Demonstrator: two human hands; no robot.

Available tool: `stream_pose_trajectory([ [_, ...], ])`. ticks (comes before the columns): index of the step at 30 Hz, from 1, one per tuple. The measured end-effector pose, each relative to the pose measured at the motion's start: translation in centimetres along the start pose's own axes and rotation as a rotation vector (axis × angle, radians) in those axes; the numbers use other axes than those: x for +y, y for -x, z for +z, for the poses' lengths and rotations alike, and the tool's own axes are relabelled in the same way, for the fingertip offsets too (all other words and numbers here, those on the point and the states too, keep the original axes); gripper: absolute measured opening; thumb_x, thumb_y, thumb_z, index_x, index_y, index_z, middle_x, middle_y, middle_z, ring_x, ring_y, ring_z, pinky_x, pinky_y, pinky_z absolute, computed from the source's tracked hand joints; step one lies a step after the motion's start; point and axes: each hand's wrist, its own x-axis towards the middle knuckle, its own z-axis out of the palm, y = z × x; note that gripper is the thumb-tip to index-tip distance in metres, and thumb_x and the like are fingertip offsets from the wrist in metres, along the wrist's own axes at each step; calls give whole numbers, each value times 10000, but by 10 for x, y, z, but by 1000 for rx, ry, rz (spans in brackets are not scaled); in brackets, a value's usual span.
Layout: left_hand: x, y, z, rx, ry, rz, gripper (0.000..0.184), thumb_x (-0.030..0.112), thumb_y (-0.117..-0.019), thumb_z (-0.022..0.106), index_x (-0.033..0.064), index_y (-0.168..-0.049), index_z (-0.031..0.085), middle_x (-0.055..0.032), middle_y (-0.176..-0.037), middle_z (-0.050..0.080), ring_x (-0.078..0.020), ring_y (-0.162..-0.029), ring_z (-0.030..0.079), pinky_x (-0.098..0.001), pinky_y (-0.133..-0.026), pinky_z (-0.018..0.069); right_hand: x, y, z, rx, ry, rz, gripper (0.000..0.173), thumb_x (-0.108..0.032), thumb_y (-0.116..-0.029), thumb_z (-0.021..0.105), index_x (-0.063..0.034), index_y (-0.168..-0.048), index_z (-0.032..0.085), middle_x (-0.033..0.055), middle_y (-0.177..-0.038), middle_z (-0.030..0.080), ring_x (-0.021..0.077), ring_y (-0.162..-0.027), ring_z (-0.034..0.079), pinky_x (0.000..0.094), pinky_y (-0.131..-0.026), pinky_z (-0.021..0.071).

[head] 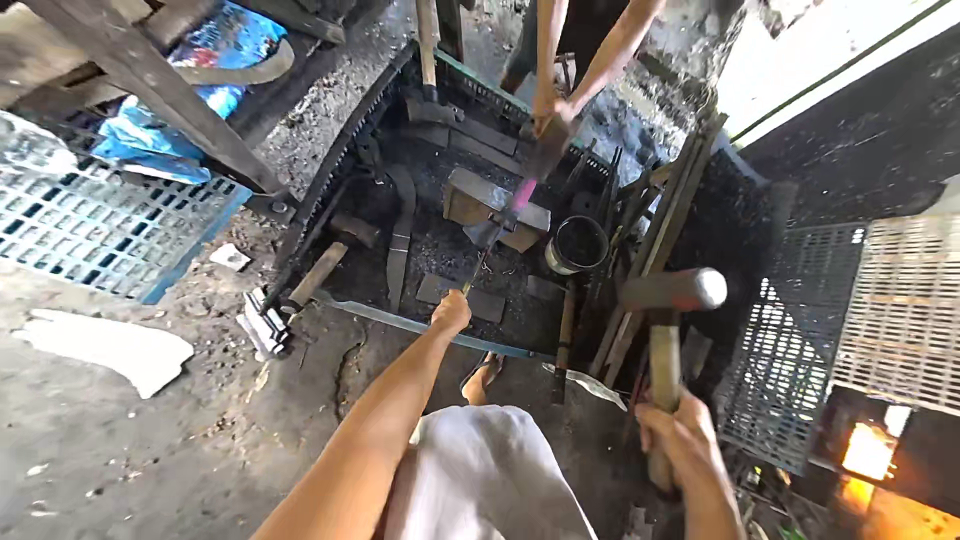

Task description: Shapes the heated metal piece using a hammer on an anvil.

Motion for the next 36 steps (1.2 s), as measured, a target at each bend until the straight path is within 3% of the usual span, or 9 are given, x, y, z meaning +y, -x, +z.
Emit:
stream_pose_trajectory([
  [3, -3, 0, -7, -3, 20, 48, 354, 286, -1020, 558, 10, -1238, 592, -267, -1136, 689, -439, -1063, 695, -650, -854, 557, -54, 12, -32, 130, -27, -148, 385, -141, -795, 730, -15, -1139, 612, 108, -677, 626, 238, -480, 599, 404, -441, 552],
  [7, -9, 2, -16, 10, 2, 137, 502, 385, -1086, 466, 96, -1495, 444, -273, -1232, 675, -470, -1130, 674, -675, -921, 530, -104, 8, -56, 245, -95, -431, 481, -131, -794, 719, -10, -1231, 559, 48, -711, 632, 179, -469, 603, 346, -420, 567],
  [11, -3, -7, -7, 49, -18, 46, 527, 418, -1081, 486, 44, -1450, 439, -275, -1204, 679, -457, -1116, 685, -648, -907, 550, -155, -24, -69, 265, -193, -673, 521, -94, -814, 700, -67, -1296, 507, -15, -706, 617, 139, -492, 610, 318, -454, 581],
  [16, 9, -6, 3, 41, -60, -65, 433, 246, -1033, 513, 28, -1404, 467, -229, -1215, 688, -391, -1110, 706, -586, -891, 580, -217, -82, -80, 196, -269, -824, 592, -115, -858, 718, -132, -1386, 451, 1, -786, 588, 161, -526, 602, 347, -464, 583],
  [20, 14, -2, -1, 24, -96, -104, 445, 242, -1034, 505, 29, -1422, 456, -231, -1216, 689, -391, -1107, 708, -590, -886, 584, -251, -131, -47, 204, -323, -913, 570, -88, -885, 707, -53, -1375, 417, 11, -795, 585, 172, -525, 594, 350, -462, 584],
  [25, 20, 1, -7, -9, -129, -139, 486, 319, -1075, 443, 26, -1462, 417, -233, -1186, 696, -395, -1067, 720, -582, -877, 591, -185, -235, 85, 129, -209, -701, 401, -109, -890, 708, 3, -1232, 532, 81, -810, 645, 205, -562, 647, 402, -505, 609],
  [30, 16, 2, 2, -13, -104, -144, 457, 342, -1074, 479, 45, -1420, 450, -229, -1115, 702, -409, -998, 725, -593, -830, 593, -52, -347, 242, -196, 42, -58, 439, -110, -863, 700, -8, -1270, 570, 157, -812, 662, 267, -589, 659, 474, -549, 593],
  [33, 18, -1, -9, -15, -118, -129, 448, 325, -1085, 441, 36, -1427, 437, -228, -1134, 698, -404, -1003, 726, -587, -832, 594, -104, -319, 198, -207, -131, -145, 350, -49, -846, 678, 7, -1172, 564, 98, -662, 605, 202, -477, 602, 373, -450, 559],
  [36, 9, 8, -3, -15, -132, -100, 465, 292, -1069, 446, 16, -1442, 422, -246, -1174, 688, -409, -1047, 719, -598, -853, 591, -151, -254, 112, -109, -90, -342, 360, -80, -845, 685, -9, -1182, 580, 86, -703, 628, 201, -505, 618, 382, -469, 573],
])
